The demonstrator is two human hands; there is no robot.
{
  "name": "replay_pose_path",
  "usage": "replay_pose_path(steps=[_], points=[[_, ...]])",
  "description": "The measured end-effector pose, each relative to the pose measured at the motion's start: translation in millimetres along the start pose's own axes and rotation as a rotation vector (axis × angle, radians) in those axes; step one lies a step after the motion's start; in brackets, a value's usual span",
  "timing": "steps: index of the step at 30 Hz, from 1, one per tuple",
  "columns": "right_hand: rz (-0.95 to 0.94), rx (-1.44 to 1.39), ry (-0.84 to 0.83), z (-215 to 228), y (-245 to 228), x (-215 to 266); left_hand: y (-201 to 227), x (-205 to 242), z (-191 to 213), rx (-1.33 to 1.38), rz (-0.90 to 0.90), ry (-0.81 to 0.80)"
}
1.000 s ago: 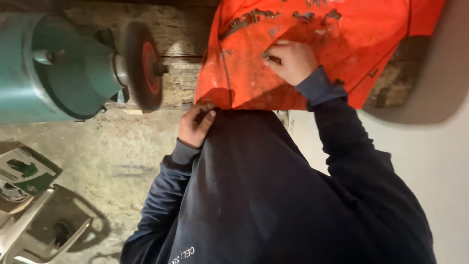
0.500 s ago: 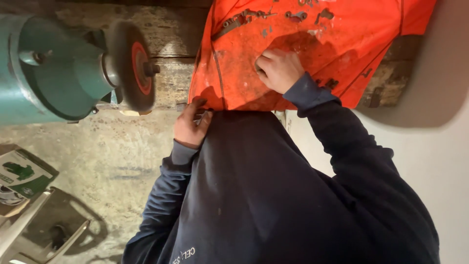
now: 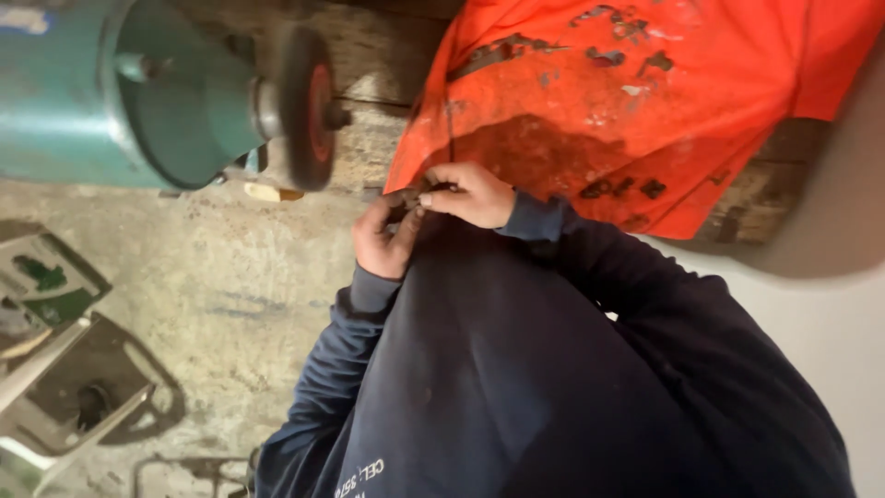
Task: The person uses a bench grinder to smooth and shape small metal parts. They repeatedly hold the parts against the spinning grinding wheel, rotating them to work on different sides, and occasionally place them on a red cloth nearby.
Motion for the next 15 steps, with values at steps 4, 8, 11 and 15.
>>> replay_pose_path(steps=[4, 8, 11, 15], points=[[-0.178, -0.159, -0.023, -13, 0, -2, 18, 0, 15, -0.064, -0.163, 0.087], [-0.245, -0.234, -0.04, -13, -8, -4, 32, -5, 25, -0.061, -0.258, 0.082], [-0.275, -0.397, -0.029, -14, -8, -5, 19, -6, 24, 0.06, -0.208, 0.053], [-0.298, -0.548, -0.041, -15, -10, -8, -5, -5, 24, 0.19, -0.184, 0.05]])
Point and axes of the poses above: each hand's wrist, its own x-axis away from the middle knuckle, its own z-axis out of the back of the hand, y = z × x, the point moved 6 cm from there along -x, towards the middle knuckle, and after that the axes turned 1 degree about x, right-handed, at the moved point
